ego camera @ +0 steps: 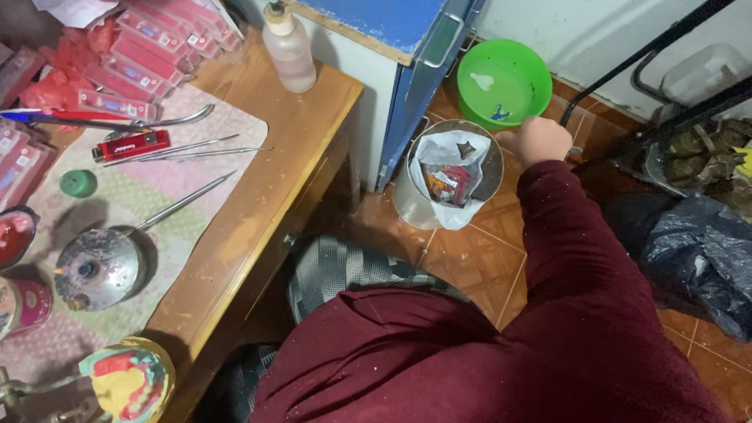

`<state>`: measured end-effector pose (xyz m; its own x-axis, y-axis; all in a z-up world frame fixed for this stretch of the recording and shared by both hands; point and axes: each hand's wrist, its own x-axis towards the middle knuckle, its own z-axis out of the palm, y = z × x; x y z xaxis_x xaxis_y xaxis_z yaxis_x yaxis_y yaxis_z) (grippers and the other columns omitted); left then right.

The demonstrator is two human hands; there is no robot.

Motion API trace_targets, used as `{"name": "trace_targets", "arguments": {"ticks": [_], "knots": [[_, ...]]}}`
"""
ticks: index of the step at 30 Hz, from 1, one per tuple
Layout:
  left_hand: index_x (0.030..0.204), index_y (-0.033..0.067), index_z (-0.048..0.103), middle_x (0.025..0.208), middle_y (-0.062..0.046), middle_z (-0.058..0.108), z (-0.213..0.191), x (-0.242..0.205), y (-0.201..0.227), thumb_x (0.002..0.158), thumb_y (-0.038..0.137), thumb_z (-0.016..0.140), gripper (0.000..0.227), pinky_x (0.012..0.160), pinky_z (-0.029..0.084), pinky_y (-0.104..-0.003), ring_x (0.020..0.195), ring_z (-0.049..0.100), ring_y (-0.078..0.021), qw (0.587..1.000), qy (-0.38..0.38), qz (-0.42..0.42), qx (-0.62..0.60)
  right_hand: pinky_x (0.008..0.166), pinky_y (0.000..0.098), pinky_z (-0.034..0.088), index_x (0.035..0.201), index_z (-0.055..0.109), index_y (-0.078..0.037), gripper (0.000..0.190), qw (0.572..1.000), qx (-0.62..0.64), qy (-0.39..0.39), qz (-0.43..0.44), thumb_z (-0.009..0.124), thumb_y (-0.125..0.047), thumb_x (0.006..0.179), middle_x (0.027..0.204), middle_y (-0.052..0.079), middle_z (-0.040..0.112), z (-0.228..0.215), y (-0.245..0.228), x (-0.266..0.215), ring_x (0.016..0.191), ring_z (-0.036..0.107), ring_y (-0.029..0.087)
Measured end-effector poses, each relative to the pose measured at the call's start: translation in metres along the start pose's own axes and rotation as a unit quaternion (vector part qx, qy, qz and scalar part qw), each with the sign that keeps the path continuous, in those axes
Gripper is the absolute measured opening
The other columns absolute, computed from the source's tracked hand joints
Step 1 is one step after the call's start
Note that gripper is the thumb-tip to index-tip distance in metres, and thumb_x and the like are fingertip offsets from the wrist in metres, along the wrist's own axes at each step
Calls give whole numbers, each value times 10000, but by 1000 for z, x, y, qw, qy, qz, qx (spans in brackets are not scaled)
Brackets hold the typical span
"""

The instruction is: The person uses a rotary tool to grind a small object, then switches to a dental model. They use a metal tool to apply and shape a red substance on the model's teeth. The person also handles a small bottle and a container of artificial teeth.

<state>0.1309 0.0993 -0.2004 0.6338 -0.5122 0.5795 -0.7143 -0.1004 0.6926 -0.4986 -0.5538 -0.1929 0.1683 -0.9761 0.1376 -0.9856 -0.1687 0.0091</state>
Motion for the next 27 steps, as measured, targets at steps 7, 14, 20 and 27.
{"name": "trace_targets", "arguments": {"ticks": [7,14,20,27], "knots": [[1184,-28,602,1108,-118,627,12,-5,24,989,70,790,288,919,502,-287,961,596,-190,995,80,14,61,695,516,562,900,790,-90,402,996,50,-29,-73,789,-488,845,846,207,734,40,12,10,795,710,407],[1358,-4,538,1079,-32,646,32,75,243,914,112,894,581,943,508,-233,954,604,-118,982,181,-55,20,736,368,513,1101,632,-38,211,862,411,-135,-264,632,-166,934,870,168,661,-133,-173,-54,778,646,296],[1307,5,607,1052,-21,660,23,77,246,847,49,946,573,939,533,-245,959,644,-118,980,175,-94,27,836,410,520,1114,600,1,159,778,445,32,-443,591,10,955,1000,188,616,-198,-332,-94,921,638,337],[1324,25,638,1099,-39,723,11,85,242,789,13,915,603,956,569,-289,1010,694,-130,974,185,-127,-23,974,462,536,1008,737,-27,92,738,374,97,-554,662,10,971,1006,182,693,-170,-401,-69,999,662,360]]}}
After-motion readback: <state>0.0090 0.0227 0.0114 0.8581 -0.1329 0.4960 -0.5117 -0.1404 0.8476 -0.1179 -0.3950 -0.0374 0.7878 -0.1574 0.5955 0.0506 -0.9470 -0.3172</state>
